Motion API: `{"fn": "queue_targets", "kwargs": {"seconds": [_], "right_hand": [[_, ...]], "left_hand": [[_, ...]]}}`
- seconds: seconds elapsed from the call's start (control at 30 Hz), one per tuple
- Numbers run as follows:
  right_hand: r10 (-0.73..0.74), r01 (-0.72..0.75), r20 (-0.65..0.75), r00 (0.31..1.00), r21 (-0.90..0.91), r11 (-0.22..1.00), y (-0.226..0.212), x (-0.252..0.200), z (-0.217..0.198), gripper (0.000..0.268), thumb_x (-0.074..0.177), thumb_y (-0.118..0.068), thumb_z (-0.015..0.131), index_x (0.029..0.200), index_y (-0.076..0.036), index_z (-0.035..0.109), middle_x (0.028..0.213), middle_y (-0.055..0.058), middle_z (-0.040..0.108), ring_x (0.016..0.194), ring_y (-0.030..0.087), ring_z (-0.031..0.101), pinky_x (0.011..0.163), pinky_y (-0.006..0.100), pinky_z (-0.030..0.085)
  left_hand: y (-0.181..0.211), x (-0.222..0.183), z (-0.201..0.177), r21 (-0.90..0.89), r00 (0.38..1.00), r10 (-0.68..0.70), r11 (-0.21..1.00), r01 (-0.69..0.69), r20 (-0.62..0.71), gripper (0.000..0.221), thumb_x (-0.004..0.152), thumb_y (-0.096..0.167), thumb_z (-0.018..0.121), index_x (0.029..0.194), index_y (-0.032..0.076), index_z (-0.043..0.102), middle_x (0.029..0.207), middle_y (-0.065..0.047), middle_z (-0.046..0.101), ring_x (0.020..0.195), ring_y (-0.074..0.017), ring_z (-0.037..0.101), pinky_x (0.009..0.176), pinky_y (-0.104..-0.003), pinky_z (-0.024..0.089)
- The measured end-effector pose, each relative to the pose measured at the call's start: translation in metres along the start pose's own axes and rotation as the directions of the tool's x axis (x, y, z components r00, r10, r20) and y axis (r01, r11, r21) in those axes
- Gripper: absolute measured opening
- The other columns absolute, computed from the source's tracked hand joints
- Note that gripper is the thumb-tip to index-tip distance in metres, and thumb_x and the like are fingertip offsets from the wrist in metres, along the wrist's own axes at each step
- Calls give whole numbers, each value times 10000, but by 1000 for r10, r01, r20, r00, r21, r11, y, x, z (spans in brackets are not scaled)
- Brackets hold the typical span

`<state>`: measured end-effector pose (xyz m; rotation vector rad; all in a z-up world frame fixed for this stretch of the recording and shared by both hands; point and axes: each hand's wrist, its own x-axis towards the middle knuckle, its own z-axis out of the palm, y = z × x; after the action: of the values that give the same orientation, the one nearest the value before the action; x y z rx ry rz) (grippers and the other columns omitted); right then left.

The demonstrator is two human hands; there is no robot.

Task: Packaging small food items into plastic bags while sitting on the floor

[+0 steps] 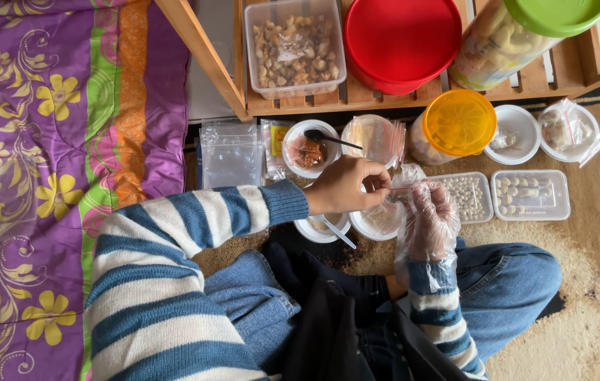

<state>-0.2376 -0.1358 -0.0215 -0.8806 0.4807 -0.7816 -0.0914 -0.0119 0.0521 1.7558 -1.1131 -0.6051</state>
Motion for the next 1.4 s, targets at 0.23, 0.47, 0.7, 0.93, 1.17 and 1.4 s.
{"fn": "queue_targets", "kwargs": {"seconds": [0.23,0.47,0.7,0.93,1.17,1.4], "right_hand": [[-22,22,-7,1000,-4,1000,-1,-3,2,107,952,-29,712,935,-16,607,846,146,659,860,230,708,908,435,625],[14,-12,42,999,-55,998,0,-7,5,109,967,-36,702,932,-7,603,863,145,658,868,179,671,870,376,617],[3,2,42,999,-106,994,6,-4,-5,120,944,-25,733,948,-6,615,863,93,644,841,102,622,816,264,576],[-5,11,65,998,-87,996,12,-4,-6,165,915,-53,774,948,-20,615,863,65,653,826,84,627,786,249,573],[42,-31,80,996,-128,991,9,-6,-6,151,932,-58,756,962,-12,615,944,165,718,875,146,670,813,294,598],[62,-39,85,994,-242,969,10,-3,-14,148,934,-64,754,985,13,639,920,176,723,878,131,666,783,358,631]], "left_hand": [[-8,0,7,21,1000,-3,1000,3,-12,44,745,223,726,779,198,720,655,21,687,678,-181,735,672,-343,593],[-10,0,7,3,1000,-24,1000,24,-16,54,727,235,739,720,196,703,560,20,553,568,-171,645,619,-337,563],[-10,-3,5,-12,1000,-4,1000,4,-16,64,732,228,744,768,177,728,555,-18,513,565,-206,616,605,-370,545],[-8,-1,6,4,1000,-3,1000,3,-14,44,741,234,731,753,193,723,544,-14,494,550,-202,607,595,-371,541],[-1,-4,3,-11,1000,4,1000,-4,-12,75,751,228,741,814,190,750,549,5,464,564,-196,590,604,-372,534],[-13,-1,10,11,999,-5,1000,5,-39,53,747,221,737,786,185,733,524,2,444,546,-213,585,592,-367,532]]}}
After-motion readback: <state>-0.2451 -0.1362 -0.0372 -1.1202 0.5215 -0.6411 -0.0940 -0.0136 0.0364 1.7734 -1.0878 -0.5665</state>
